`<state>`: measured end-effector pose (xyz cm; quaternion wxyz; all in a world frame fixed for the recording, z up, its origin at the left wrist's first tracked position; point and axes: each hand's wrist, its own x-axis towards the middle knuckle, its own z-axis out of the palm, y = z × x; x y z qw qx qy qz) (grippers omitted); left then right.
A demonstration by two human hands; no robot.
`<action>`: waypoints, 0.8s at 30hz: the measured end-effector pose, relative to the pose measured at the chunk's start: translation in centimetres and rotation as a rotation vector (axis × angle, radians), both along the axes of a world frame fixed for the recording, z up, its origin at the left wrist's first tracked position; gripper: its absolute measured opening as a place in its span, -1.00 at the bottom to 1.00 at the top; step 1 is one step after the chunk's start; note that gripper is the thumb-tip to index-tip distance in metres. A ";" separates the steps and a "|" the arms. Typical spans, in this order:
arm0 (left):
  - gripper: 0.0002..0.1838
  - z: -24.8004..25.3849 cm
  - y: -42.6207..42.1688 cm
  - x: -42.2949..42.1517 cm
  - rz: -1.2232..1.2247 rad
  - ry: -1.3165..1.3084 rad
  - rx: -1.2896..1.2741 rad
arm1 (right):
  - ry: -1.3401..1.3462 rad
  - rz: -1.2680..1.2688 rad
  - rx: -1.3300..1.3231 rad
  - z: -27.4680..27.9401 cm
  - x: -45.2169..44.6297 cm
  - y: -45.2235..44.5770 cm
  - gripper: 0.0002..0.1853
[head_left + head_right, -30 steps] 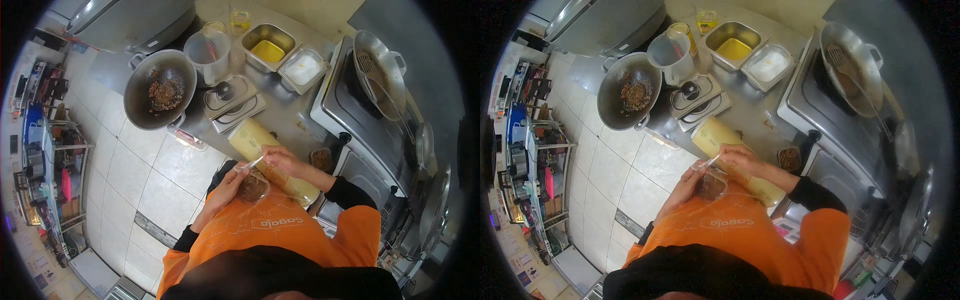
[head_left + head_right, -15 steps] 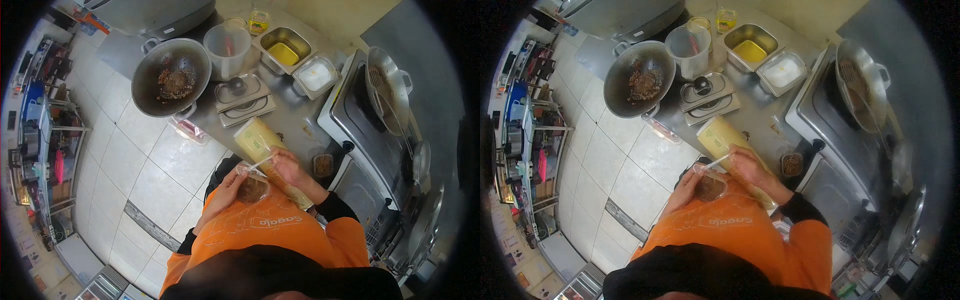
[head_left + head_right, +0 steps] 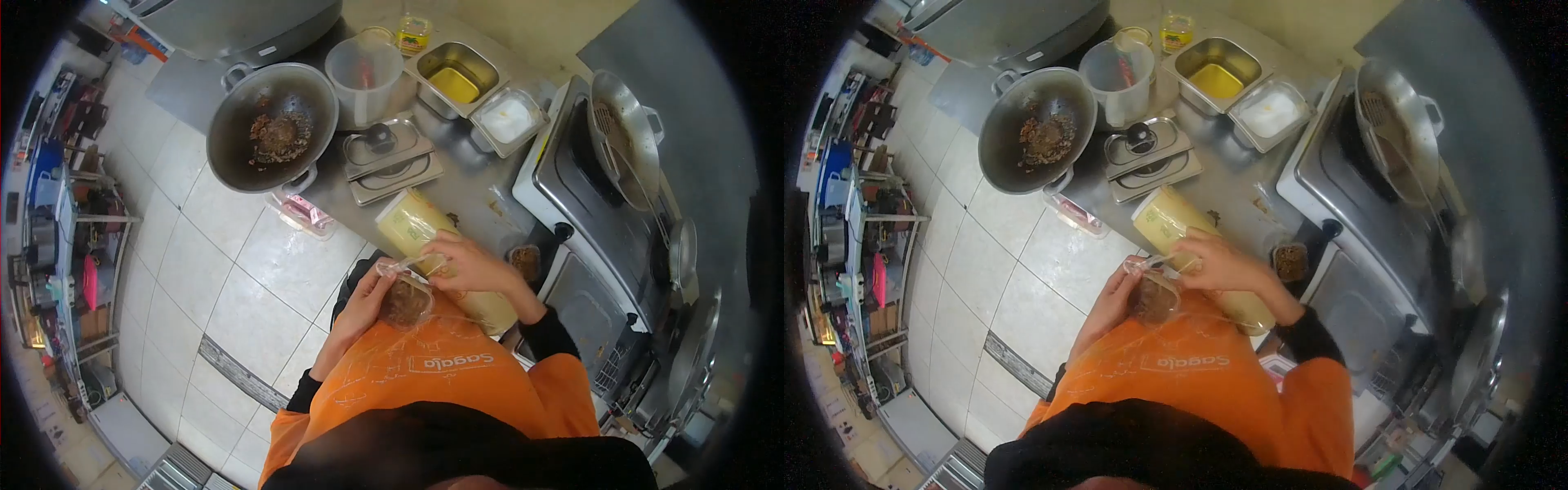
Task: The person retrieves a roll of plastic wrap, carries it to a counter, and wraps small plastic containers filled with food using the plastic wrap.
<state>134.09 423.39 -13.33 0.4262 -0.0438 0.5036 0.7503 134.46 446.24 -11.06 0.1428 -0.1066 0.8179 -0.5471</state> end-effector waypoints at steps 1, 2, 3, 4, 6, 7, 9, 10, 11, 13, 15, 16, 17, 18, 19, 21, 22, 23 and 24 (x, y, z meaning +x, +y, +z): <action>-0.71 -0.2 0.0 -0.1 -0.020 0.029 -0.018 | 0.082 0.139 0.082 -0.1 -0.2 0.5 -0.75; -0.71 -0.4 0.0 -0.2 -0.034 0.029 -0.016 | 0.165 0.279 0.166 -0.2 -0.4 0.9 -0.74; -0.70 -0.6 -0.2 -0.4 -0.069 0.074 -0.036 | 0.164 0.265 0.168 -0.3 -0.6 1.2 -0.74; -0.70 -0.5 -0.1 -0.5 -0.102 0.120 -0.055 | 0.097 0.323 0.181 -0.4 -0.8 1.3 -0.77; -0.69 0.6 0.1 -0.6 -0.102 0.060 -0.044 | 0.032 0.378 0.194 -0.2 -0.9 1.5 -0.81; -0.67 1.0 0.2 -0.7 -0.093 -0.003 -0.035 | -0.029 0.364 0.111 0.1 -0.9 1.7 -0.84; -0.65 0.8 0.1 -0.6 -0.131 -0.003 -0.112 | -0.093 0.347 0.025 0.1 -0.8 1.8 -0.87; -0.63 0.7 0.1 -0.6 -0.164 -0.001 -0.189 | -0.058 0.318 -0.028 0.0 -0.8 2.0 -0.88; -0.63 0.5 0.0 -0.6 -0.166 -0.002 -0.190 | -0.023 0.290 -0.081 -0.2 -0.7 2.1 -0.88; -0.61 -0.1 -0.3 -0.5 -0.165 0.020 -0.129 | -0.018 0.281 -0.124 -1.0 -0.4 2.6 -0.88; -0.61 -0.5 -0.4 -0.3 -0.160 0.051 -0.165 | -0.012 0.274 -0.165 -1.6 -0.2 3.0 -0.88; -0.61 -0.8 -0.4 -0.2 -0.156 0.081 -0.202 | -0.035 0.263 -0.230 -1.8 0.0 3.0 -0.88; -0.61 -1.8 -0.6 0.1 -0.156 0.079 -0.203 | -0.057 0.253 -0.296 -1.9 0.1 3.1 -0.88; -0.61 -3.3 -0.8 0.4 -0.127 0.069 -0.232 | -0.059 0.252 -0.297 -2.1 0.2 3.1 -0.88; -0.61 -3.0 -0.7 0.4 -0.113 0.063 -0.248 | -0.052 0.224 -0.319 -2.2 0.3 3.1 -0.87; -0.62 -0.3 -0.2 -0.1 -0.123 0.066 -0.204 | -0.045 0.197 -0.342 -2.8 0.5 3.2 -0.86; -0.63 1.0 0.1 -0.4 -0.148 0.075 -0.143 | -0.120 0.165 -0.381 -3.3 0.6 3.5 -0.86; -0.63 0.7 0.0 -0.4 -0.147 0.074 -0.143 | -0.195 0.134 -0.420 -3.6 0.7 3.6 -0.85; -0.64 0.4 -0.1 -0.3 -0.155 0.088 -0.127 | -0.196 0.135 -0.419 -3.6 0.7 3.5 -0.85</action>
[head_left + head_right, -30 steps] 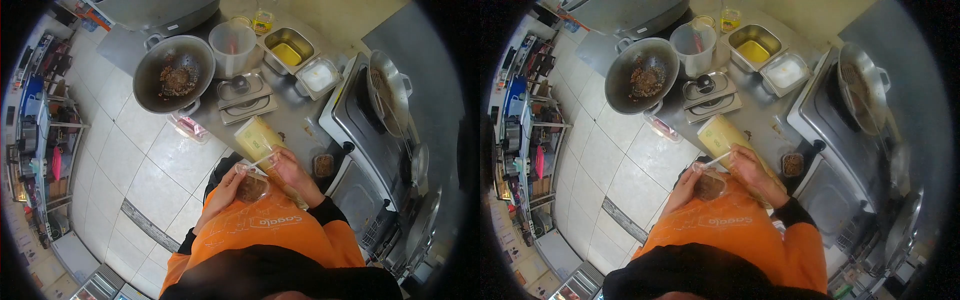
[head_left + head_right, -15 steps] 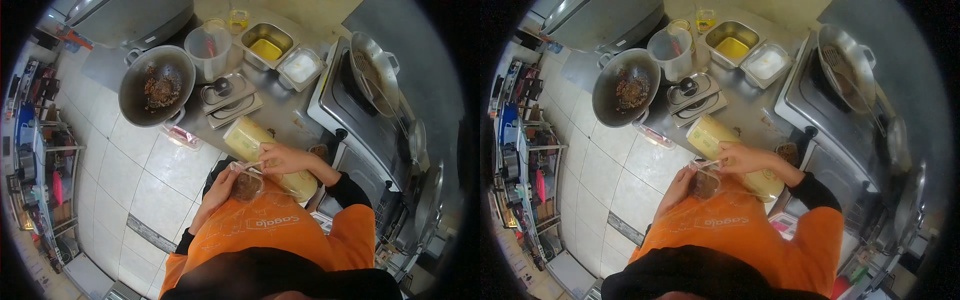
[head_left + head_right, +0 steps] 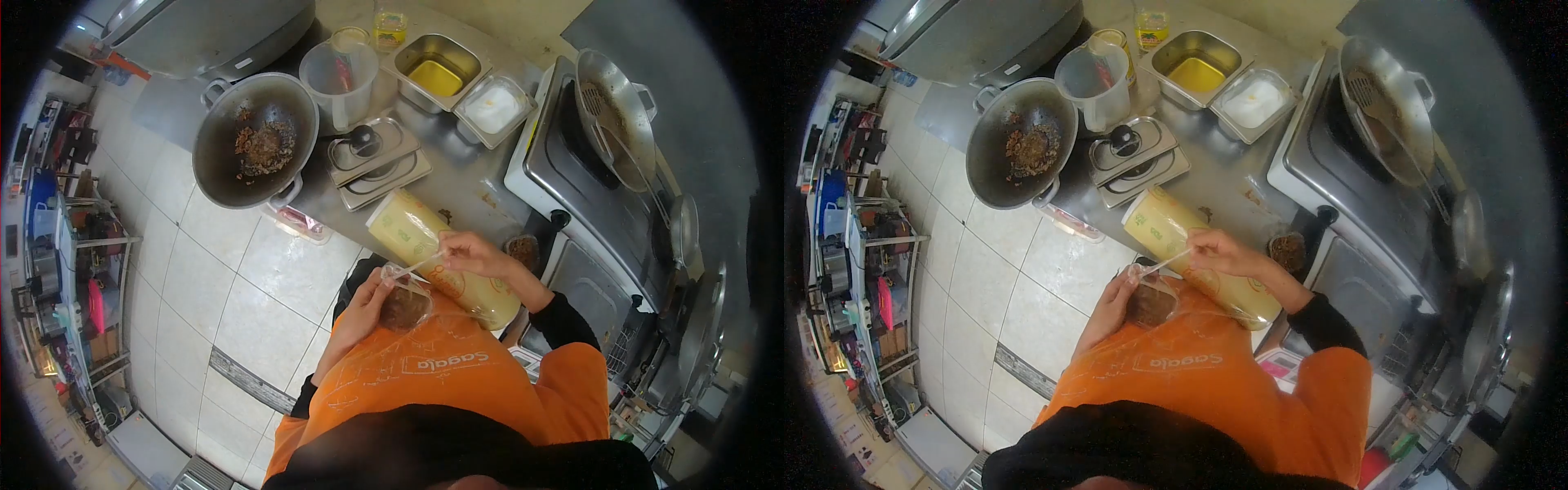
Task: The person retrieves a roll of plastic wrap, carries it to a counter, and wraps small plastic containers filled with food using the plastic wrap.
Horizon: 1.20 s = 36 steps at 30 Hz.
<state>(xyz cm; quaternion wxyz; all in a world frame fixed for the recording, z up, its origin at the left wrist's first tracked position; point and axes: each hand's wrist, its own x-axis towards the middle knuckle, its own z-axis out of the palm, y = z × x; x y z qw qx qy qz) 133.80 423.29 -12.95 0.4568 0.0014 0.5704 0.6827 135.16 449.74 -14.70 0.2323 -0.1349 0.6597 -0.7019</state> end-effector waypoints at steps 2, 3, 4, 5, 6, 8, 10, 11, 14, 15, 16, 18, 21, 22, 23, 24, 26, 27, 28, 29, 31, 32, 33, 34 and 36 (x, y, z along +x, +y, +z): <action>-0.66 0.7 0.1 -0.2 -0.006 0.012 0.015 | -0.188 -0.096 0.179 0.8 -0.4 -1.0 -0.84; -0.68 1.5 0.3 -0.4 0.025 -0.054 0.041 | -0.188 -0.095 0.179 1.7 -0.8 -1.3 -0.84; -0.71 2.1 0.5 -0.7 0.056 -0.120 0.066 | 0.042 -0.042 0.369 3.2 -1.4 -1.8 -0.85; -0.71 1.8 0.5 -0.8 0.058 -0.120 0.066 | 0.276 0.011 0.556 4.2 -2.0 -2.3 -0.84; -0.74 1.4 0.5 -0.9 0.063 -0.144 0.130 | 0.277 0.013 0.556 4.5 -2.5 -2.7 -0.84; -0.76 1.1 0.7 -1.2 0.071 -0.166 0.196 | 0.620 -0.181 0.612 4.9 -3.2 -3.4 -0.89; -0.81 1.1 1.1 -1.6 -0.009 -0.132 0.155 | 0.635 -0.271 0.612 5.2 -3.9 -4.2 -0.91; -0.81 1.3 1.2 -1.8 -0.007 -0.131 0.153 | 0.537 -0.291 0.592 5.3 -4.1 -4.6 -0.92; -0.83 1.5 1.6 -2.5 -0.030 -0.247 0.159 | 0.450 -0.432 0.507 3.5 -3.4 -6.0 -0.93; -0.83 1.2 1.6 -2.6 -0.059 -0.276 0.181 | 0.449 -0.433 0.507 3.2 -3.0 -6.2 -0.93; -0.83 0.9 1.6 -2.7 -0.088 -0.305 0.203 | 0.504 -0.504 0.506 3.0 -2.5 -6.4 -0.92; -0.81 0.2 1.9 -2.6 -0.096 -0.288 0.183 | 0.555 -0.574 0.506 3.0 -1.9 -6.7 -0.92; -0.78 0.1 2.2 -3.1 -0.126 -0.277 0.127 | 0.491 -0.628 0.499 3.7 -1.7 -6.7 -0.94; -0.77 0.2 2.2 -3.2 -0.146 -0.286 0.092 | 0.552 -0.624 0.510 3.9 -1.9 -6.5 -0.94; -0.77 0.6 2.3 -3.3 -0.148 -0.286 0.091 | 0.615 -0.621 0.521 4.1 -2.0 -6.3 -0.94; -0.75 1.0 2.4 -3.4 -0.145 -0.299 0.045 | 0.614 -0.622 0.522 4.3 -2.0 -6.3 -0.94; -0.73 1.0 2.5 -3.4 -0.147 -0.312 -0.001 | 0.552 -0.644 0.396 4.6 -1.9 -6.5 -0.94; -0.73 0.3 2.4 -3.3 -0.154 -0.277 0.050 | 0.550 -0.646 0.397 4.9 -1.8 -6.5 -0.94; -0.72 0.4 2.4 -3.4 -0.161 -0.242 0.101 | 0.414 -0.606 0.297 5.2 -1.6 -6.6 -0.94; -0.72 0.7 2.5 -3.3 -0.163 -0.243 0.101 | 0.280 -0.564 0.197 5.4 -1.5 -6.6 -0.94; -0.74 1.8 2.8 -3.3 -0.116 -0.248 0.053 | 0.193 -0.542 0.094 5.1 -1.6 -6.3 -0.93; -0.74 1.3 2.7 -3.3 -0.116 -0.249 0.054 | 0.107 -0.516 -0.009 5.0 -1.6 -6.2 -0.92; -0.74 0.3 2.6 -3.2 -0.138 -0.227 0.083 | 0.107 -0.516 -0.007 4.9 -1.8 -6.1 -0.92; -0.75 -0.4 2.5 -3.1 -0.160 -0.205 0.112 | 0.086 -0.533 -0.022 4.8 -2.0 -6.0 -0.91; -0.74 -1.1 2.4 -3.1 -0.174 -0.191 0.120 | 0.066 -0.549 -0.035 4.7 -2.4 -5.9 -0.91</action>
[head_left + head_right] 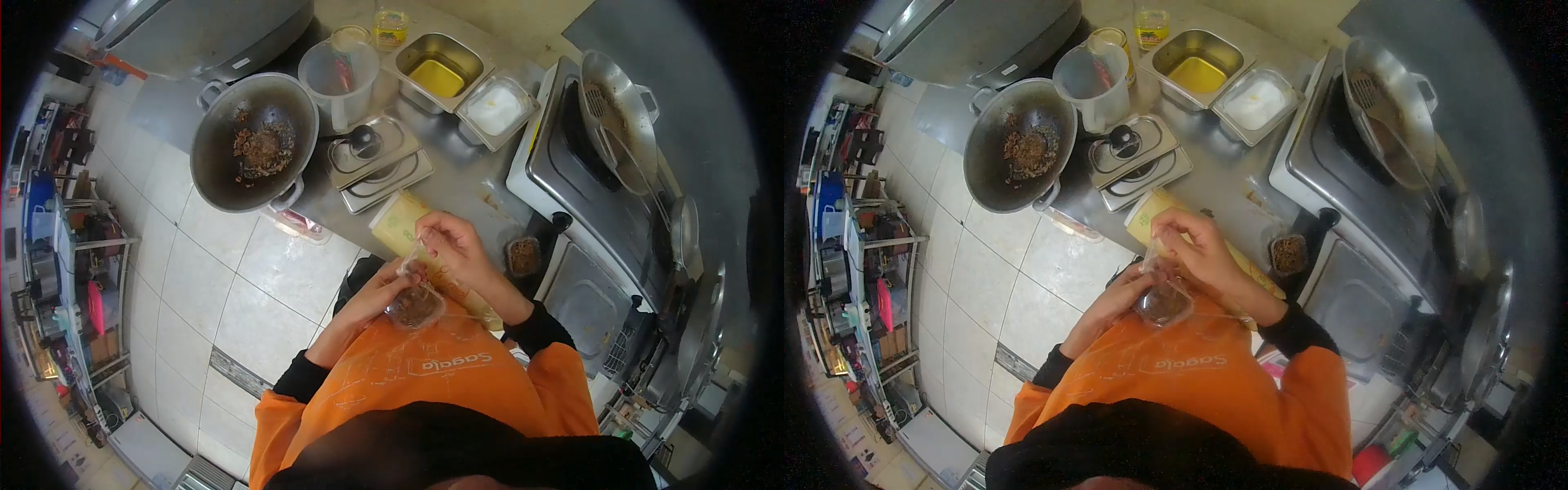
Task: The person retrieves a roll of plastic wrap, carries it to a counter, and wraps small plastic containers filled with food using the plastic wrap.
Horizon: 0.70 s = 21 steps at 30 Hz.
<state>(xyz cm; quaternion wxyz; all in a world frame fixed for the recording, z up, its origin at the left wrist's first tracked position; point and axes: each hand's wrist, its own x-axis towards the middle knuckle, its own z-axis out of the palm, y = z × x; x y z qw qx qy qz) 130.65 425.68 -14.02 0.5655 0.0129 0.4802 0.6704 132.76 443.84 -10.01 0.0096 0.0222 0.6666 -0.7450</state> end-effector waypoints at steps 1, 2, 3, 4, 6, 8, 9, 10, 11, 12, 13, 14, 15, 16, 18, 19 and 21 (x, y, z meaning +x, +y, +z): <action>-0.74 -0.1 0.0 0.0 -0.013 0.013 0.009 | -0.029 -0.019 -0.031 -0.1 -0.3 -0.1 -0.91; -0.74 0.0 0.0 0.1 -0.014 0.012 0.010 | -0.058 -0.038 -0.062 -0.3 -0.5 0.0 -0.91; -0.74 0.3 0.0 0.1 0.013 0.037 -0.011 | -0.058 -0.040 -0.062 -0.5 -0.9 0.2 -0.91; -0.74 0.7 0.0 0.1 0.040 0.062 -0.033 | 0.012 0.019 0.065 -0.8 -1.4 0.4 -0.90; -0.74 1.9 0.0 0.1 0.112 0.016 -0.079 | 0.083 0.073 0.189 0.0 -1.6 0.6 -0.90; -0.74 1.8 -0.3 0.0 0.181 -0.033 -0.126 | -0.207 0.366 0.561 2.8 -1.1 1.4 -0.93; -0.74 1.0 -0.8 -0.1 0.174 -0.027 -0.066 | -0.208 0.364 0.559 2.3 -0.9 1.5 -0.93; -0.73 0.6 -1.1 -0.2 0.171 -0.020 -0.005 | -0.038 0.331 0.640 1.5 -0.7 1.6 -0.93; -0.72 0.5 -1.2 -0.2 0.149 0.030 -0.019 | 0.134 0.294 0.718 1.1 -0.6 1.5 -0.91; -0.72 0.7 -1.2 -0.3 0.149 0.030 -0.019 | 0.135 0.294 0.717 1.1 -0.5 1.5 -0.91; -0.71 1.3 -1.1 -0.5 0.128 0.034 -0.042 | 0.204 0.250 0.748 1.6 -0.7 1.3 -0.90; -0.71 1.6 -1.1 -0.5 0.106 0.038 -0.065 | 0.273 0.204 0.777 2.1 -0.7 1.2 -0.89; -0.71 1.6 -1.2 -0.5 0.104 0.038 -0.064 | 0.272 0.202 0.779 2.5 -0.6 1.5 -0.89; -0.71 1.4 -1.3 -0.5 0.112 0.024 -0.080 | 0.325 0.186 0.914 2.8 -0.4 2.1 -0.88; -0.70 0.5 -1.6 -0.4 0.121 0.008 -0.092 | 0.377 0.172 1.053 2.8 0.6 3.1 -0.88; -0.69 -0.2 -1.9 -0.3 0.128 -0.007 -0.050 | 0.273 0.328 0.966 2.3 1.9 3.2 -0.88; -0.68 -0.4 -1.8 -0.2 0.125 -0.025 -0.010 | 0.161 0.471 0.872 1.0 4.0 2.8 -0.88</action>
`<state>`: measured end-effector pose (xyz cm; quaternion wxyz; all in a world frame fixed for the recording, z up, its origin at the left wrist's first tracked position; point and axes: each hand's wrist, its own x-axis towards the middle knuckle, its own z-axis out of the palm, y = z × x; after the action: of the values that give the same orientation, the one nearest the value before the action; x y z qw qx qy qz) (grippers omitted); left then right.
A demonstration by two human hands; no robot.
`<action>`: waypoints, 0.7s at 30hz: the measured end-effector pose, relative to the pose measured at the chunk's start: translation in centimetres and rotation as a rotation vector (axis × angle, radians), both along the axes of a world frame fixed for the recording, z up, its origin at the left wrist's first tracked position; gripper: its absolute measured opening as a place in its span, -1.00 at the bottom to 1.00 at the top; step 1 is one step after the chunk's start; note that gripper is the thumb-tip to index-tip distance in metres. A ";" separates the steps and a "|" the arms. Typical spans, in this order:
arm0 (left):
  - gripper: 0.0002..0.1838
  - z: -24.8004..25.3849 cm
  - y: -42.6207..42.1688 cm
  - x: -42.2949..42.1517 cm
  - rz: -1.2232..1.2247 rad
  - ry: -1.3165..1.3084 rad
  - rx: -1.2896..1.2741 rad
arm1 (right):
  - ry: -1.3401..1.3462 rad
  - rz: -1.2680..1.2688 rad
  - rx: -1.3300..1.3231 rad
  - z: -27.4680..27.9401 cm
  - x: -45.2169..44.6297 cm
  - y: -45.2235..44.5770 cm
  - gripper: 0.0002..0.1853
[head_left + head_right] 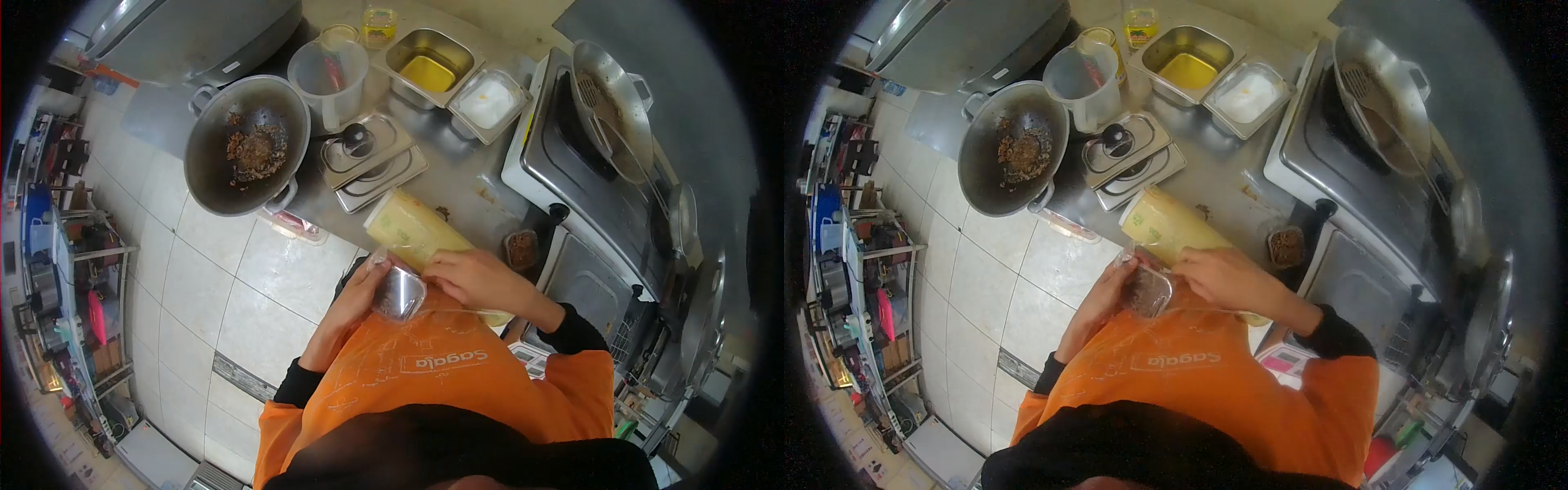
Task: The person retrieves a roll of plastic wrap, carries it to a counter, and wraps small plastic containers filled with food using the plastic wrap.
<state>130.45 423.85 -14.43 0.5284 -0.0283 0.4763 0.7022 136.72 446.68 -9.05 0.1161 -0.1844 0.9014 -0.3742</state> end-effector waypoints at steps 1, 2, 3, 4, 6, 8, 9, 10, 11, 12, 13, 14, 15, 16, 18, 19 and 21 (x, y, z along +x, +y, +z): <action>-0.66 0.5 0.2 0.1 0.020 0.010 -0.027 | -0.003 0.002 0.068 -0.8 0.7 -0.3 -0.89; -0.64 1.0 0.5 0.1 0.039 0.022 -0.055 | -0.006 0.004 0.135 -1.2 1.3 -0.4 -0.89; -0.64 1.2 0.7 0.1 0.034 0.022 -0.057 | -0.007 -0.002 0.133 -1.1 1.9 -0.4 -0.89; -0.70 1.4 0.9 0.2 0.067 0.019 -0.112 | -0.032 -0.039 0.093 -1.0 2.3 -0.3 -0.89; -0.74 1.1 0.9 0.4 0.095 0.017 -0.168 | -0.056 -0.082 0.052 -1.0 3.2 -0.2 -0.89; -0.75 -0.1 0.7 0.6 0.087 0.096 -0.156 | -0.164 -0.218 -0.166 -1.3 4.1 -0.1 -0.88; -0.75 -0.2 0.7 0.6 0.081 0.096 -0.157 | -0.164 -0.224 -0.168 -1.3 4.3 0.1 -0.88; -0.69 0.1 0.7 0.6 0.077 0.073 -0.184 | -0.118 -0.234 -0.231 -1.3 4.6 0.3 -0.89; -0.60 0.2 0.6 0.6 0.073 0.050 -0.211 | -0.071 -0.245 -0.294 -1.3 5.0 0.6 -0.89; -0.60 -0.2 0.4 0.7 0.067 0.050 -0.214 | -0.071 -0.252 -0.297 -1.4 5.5 1.2 -0.89; -0.61 -0.7 0.1 0.7 0.062 0.072 -0.181 | -0.053 -0.252 -0.336 -1.6 6.0 1.8 -0.90; -0.62 -1.0 0.0 0.6 0.058 0.094 -0.149 | -0.034 -0.251 -0.374 -1.8 6.3 2.3 -0.92; -0.62 -1.1 0.0 0.6 0.053 0.095 -0.150 | -0.033 -0.256 -0.376 -1.7 6.4 2.5 -0.92; -0.65 -0.7 0.2 0.5 0.055 0.108 -0.131 | -0.067 -0.228 -0.317 -1.4 6.5 2.6 -0.91; -0.67 -0.6 0.2 0.5 0.053 0.121 -0.114 | -0.102 -0.202 -0.261 -1.4 6.5 2.5 -0.91; -0.68 -0.8 0.1 0.6 0.058 0.136 -0.124 | -0.071 -0.181 -0.155 -1.6 6.4 2.1 -0.90; -0.70 -0.9 0.0 0.6 0.065 0.153 -0.135 | -0.038 -0.157 -0.050 -1.8 6.0 1.5 -0.88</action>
<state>131.04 423.84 -15.38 0.4643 -0.0257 0.5604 0.6854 142.76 448.21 -10.84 0.0988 -0.1089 0.9010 -0.4081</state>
